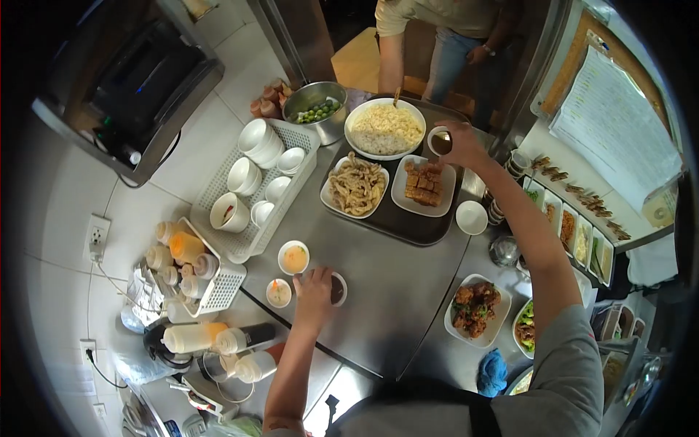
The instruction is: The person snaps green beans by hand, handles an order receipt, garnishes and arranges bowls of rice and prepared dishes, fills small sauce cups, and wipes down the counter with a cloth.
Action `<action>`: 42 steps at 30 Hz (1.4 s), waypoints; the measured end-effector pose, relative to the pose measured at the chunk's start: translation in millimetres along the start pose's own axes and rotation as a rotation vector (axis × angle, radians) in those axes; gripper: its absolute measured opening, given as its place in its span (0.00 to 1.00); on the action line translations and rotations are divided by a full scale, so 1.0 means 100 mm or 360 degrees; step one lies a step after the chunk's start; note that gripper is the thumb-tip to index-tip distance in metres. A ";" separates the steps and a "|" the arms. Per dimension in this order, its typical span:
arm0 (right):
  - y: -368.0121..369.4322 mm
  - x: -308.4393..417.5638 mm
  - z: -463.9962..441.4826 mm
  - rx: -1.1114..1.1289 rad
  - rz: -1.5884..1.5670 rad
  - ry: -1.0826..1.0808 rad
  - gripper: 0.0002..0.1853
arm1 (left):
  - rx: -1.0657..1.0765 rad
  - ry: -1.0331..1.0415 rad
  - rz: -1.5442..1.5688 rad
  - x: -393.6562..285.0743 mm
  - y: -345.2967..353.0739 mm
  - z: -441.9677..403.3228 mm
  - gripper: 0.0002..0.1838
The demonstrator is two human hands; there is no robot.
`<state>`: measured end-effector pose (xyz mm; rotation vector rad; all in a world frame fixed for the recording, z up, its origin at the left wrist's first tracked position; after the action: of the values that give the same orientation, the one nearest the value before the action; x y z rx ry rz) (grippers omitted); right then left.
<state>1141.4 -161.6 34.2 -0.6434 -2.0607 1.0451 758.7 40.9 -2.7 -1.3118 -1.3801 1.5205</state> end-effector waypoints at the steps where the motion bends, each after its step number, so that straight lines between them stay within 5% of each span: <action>1: 0.02 -0.10 -0.04 -0.0002 -0.0018 0.0012 0.42 | -0.0004 0.0016 0.0008 -0.06 -0.03 -0.04 0.39; 20: 0.74 -1.25 -0.50 -0.0373 -0.0049 0.0132 0.43 | -0.0070 0.0317 0.0160 -0.86 -0.01 -0.87 0.42; 24: 0.38 -0.83 -0.35 -0.0433 -0.0092 0.0151 0.24 | -0.0142 0.0385 0.0164 -0.96 0.03 -0.99 0.42; 27: 0.45 -0.65 -0.10 0.0235 -0.0078 0.0340 0.13 | -0.0166 0.0415 0.0123 -1.01 0.07 -1.05 0.42; 30: 0.74 -0.68 0.25 0.0846 -0.0230 0.0300 0.18 | -0.0163 0.0425 0.0145 -1.06 0.09 -1.10 0.42; 33: 0.77 -0.74 0.42 0.0803 -0.0587 0.0697 0.17 | -0.0148 0.0420 0.0146 -1.11 0.11 -1.16 0.42; 36: 0.71 -0.60 0.29 0.0428 -0.0064 -0.0114 0.14 | -0.0175 0.0445 0.0139 -1.16 0.12 -1.21 0.43; 39: 0.58 -0.72 0.20 0.0371 0.0119 -0.0125 0.12 | -0.0130 0.0473 0.0102 -1.23 0.17 -1.28 0.42; 42: 0.48 -0.92 0.23 0.0355 -0.0096 0.0230 0.13 | -0.0134 0.0500 0.0113 -1.32 0.23 -1.34 0.42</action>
<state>1184.9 -210.2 -49.8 -0.5235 -1.7974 1.1391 923.3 -51.7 14.8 -1.5903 -1.2169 1.2461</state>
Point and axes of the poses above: each hand's wrist, its own z-axis away from the middle knuckle, its own y-axis out of the palm, x = y × z, the point moved 8 cm from there along -z, towards the middle knuckle, and after that the axes turned 14 degrees about -x, right-handed, at the moved point
